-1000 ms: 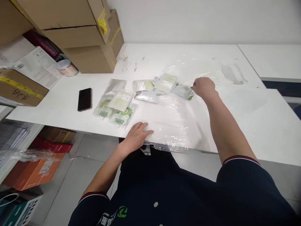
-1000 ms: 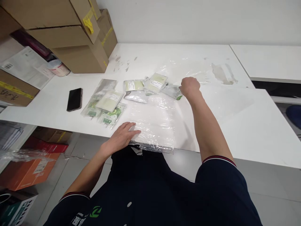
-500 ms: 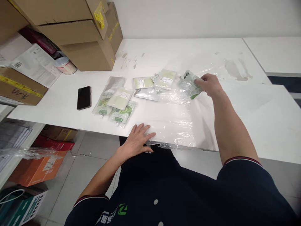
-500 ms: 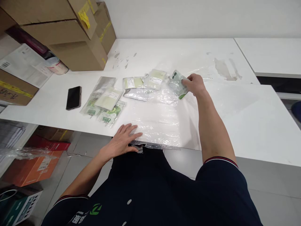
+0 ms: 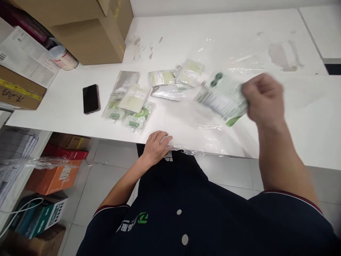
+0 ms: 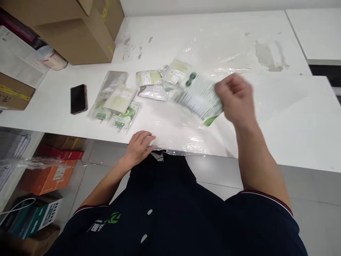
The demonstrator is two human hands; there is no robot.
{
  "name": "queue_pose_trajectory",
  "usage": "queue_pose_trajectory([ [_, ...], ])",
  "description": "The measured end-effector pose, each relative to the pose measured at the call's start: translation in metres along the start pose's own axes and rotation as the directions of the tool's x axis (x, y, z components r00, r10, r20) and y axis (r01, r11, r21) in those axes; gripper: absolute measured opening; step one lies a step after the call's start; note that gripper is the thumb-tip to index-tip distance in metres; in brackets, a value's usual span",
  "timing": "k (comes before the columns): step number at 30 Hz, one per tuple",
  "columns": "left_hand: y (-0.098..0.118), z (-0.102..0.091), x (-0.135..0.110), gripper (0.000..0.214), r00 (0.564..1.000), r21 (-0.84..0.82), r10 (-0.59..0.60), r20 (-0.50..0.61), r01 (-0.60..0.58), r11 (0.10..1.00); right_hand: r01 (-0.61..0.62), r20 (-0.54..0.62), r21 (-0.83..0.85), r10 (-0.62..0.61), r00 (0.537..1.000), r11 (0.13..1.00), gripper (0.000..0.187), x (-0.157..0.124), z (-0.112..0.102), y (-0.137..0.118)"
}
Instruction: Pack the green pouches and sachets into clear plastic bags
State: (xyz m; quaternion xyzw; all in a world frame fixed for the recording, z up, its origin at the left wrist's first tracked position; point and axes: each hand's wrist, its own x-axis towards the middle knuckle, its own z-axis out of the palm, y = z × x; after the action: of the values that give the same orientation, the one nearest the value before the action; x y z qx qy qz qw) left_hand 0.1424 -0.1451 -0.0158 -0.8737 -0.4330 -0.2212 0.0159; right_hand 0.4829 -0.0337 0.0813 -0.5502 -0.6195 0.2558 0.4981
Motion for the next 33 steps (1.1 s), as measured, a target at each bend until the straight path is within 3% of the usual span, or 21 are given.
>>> queue_pose_trajectory([
  [1,0.0,0.004,-0.004,0.029,0.998,0.001,-0.024,-0.058,0.024,1.0,-0.087,0.14,0.066,0.077,0.987,0.994,0.032,-0.013,0.01,0.001],
  [3,0.001,0.013,-0.011,0.03,0.984,-0.015,-0.072,-0.161,0.07,0.997,-0.248,0.392,0.112,0.187,0.901,0.962,0.032,-0.035,0.031,0.006],
  [5,0.001,0.02,-0.018,0.033,0.968,-0.05,-0.118,-0.219,0.109,0.993,-0.346,0.539,0.117,0.233,0.809,0.931,0.033,-0.051,0.049,0.012],
  [10,-0.001,0.03,-0.023,0.039,0.958,-0.116,-0.226,-0.179,0.207,0.971,-0.421,0.67,0.143,0.226,0.708,0.896,0.034,-0.058,0.072,0.018],
  [14,-0.003,0.03,-0.023,0.035,0.962,-0.118,-0.216,-0.166,0.198,0.973,-0.429,0.751,0.086,0.224,0.621,0.899,0.035,-0.05,0.077,0.016],
  [16,-0.005,0.027,-0.023,0.029,0.969,-0.086,-0.185,-0.167,0.173,0.981,-0.383,0.769,0.022,0.229,0.597,0.923,0.034,-0.047,0.079,0.018],
  [18,-0.006,0.023,-0.021,0.025,0.979,-0.049,-0.158,-0.132,0.153,0.987,-0.278,0.751,-0.082,0.243,0.614,0.957,0.032,-0.046,0.081,0.022],
  [21,-0.009,0.017,-0.014,0.025,0.995,-0.038,-0.095,0.006,0.095,0.995,-0.01,0.69,-0.279,0.208,0.693,0.96,0.028,-0.049,0.087,0.027],
  [23,-0.011,0.016,-0.009,0.025,0.997,-0.089,-0.021,0.069,0.027,0.996,0.192,0.639,-0.378,0.105,0.762,0.906,0.027,-0.052,0.089,0.027],
  [25,-0.013,0.017,-0.006,0.022,0.997,-0.147,0.051,0.053,-0.043,0.988,0.328,0.598,-0.411,-0.02,0.802,0.85,0.036,-0.056,0.086,0.022],
  [26,-0.014,0.018,-0.004,0.02,0.996,-0.164,0.083,0.026,-0.078,0.983,0.361,0.601,-0.392,-0.062,0.797,0.846,0.04,-0.059,0.081,0.018],
  [28,-0.015,0.018,-0.002,0.017,0.992,-0.18,0.126,-0.022,-0.128,0.975,0.368,0.684,-0.291,-0.077,0.725,0.883,0.047,-0.065,0.067,0.008],
  [31,-0.016,0.015,0.004,0.016,0.991,-0.215,0.132,-0.032,-0.136,0.967,0.354,0.852,-0.182,-0.033,0.523,0.917,0.065,-0.079,0.042,-0.006],
  [32,-0.017,0.013,0.007,0.016,0.992,-0.232,0.121,-0.033,-0.125,0.965,0.375,0.874,-0.187,-0.021,0.486,0.908,0.071,-0.084,0.036,-0.01],
  [33,-0.017,0.011,0.012,0.016,0.993,-0.249,0.109,-0.043,-0.116,0.961,0.407,0.874,-0.212,-0.014,0.486,0.888,0.071,-0.088,0.032,-0.012],
])
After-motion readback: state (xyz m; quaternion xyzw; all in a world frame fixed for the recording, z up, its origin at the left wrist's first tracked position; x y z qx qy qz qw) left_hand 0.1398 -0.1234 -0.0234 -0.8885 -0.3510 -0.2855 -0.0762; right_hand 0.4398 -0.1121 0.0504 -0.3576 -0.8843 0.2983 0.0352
